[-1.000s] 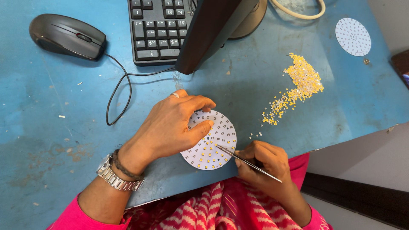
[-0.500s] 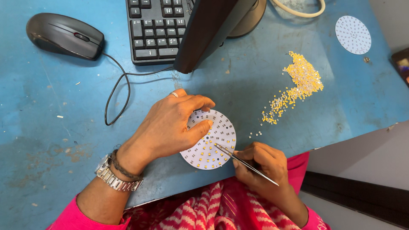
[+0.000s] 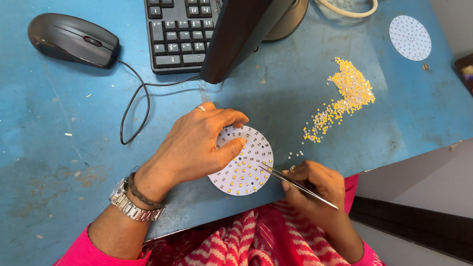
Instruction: The person uses tweezers to pick small yellow and silver components from a pile on the table and places them into corresponding holes on a circular LED board. The left hand holds the board steady while the right hand repeatedly picks and places components. The task continues throughout the clip without completing the board.
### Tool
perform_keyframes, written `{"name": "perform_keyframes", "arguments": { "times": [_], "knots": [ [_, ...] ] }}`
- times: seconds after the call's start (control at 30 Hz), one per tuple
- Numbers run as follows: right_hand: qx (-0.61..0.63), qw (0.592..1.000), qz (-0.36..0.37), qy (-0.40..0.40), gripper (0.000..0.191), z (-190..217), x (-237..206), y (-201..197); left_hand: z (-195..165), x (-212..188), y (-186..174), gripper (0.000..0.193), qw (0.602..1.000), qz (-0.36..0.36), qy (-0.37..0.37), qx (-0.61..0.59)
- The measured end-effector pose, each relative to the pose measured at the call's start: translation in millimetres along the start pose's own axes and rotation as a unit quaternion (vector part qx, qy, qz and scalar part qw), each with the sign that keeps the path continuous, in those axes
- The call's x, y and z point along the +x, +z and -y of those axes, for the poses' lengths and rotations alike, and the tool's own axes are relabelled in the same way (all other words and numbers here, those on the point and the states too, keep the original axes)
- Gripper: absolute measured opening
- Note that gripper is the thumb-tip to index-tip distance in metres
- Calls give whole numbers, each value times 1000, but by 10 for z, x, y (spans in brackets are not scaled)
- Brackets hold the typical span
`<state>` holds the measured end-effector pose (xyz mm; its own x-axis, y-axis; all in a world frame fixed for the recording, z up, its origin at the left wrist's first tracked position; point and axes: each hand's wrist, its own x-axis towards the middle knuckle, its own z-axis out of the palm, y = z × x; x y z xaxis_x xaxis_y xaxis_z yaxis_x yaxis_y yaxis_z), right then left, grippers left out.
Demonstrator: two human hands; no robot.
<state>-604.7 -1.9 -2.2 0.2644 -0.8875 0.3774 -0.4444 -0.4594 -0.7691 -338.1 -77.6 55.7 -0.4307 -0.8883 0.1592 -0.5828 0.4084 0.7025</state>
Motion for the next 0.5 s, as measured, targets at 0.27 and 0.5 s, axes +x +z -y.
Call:
{"name": "perform_keyframes", "arguments": {
  "times": [0.27,0.5],
  "knots": [
    [8,999,33,-34,22,-49,36,-16,-4,14,-80,36,1000,6,-2,-4],
    [2,999,33,-32,21,-15,72,-18,-9,35,-84,35,1000,7,-4,-6]
  ]
}}
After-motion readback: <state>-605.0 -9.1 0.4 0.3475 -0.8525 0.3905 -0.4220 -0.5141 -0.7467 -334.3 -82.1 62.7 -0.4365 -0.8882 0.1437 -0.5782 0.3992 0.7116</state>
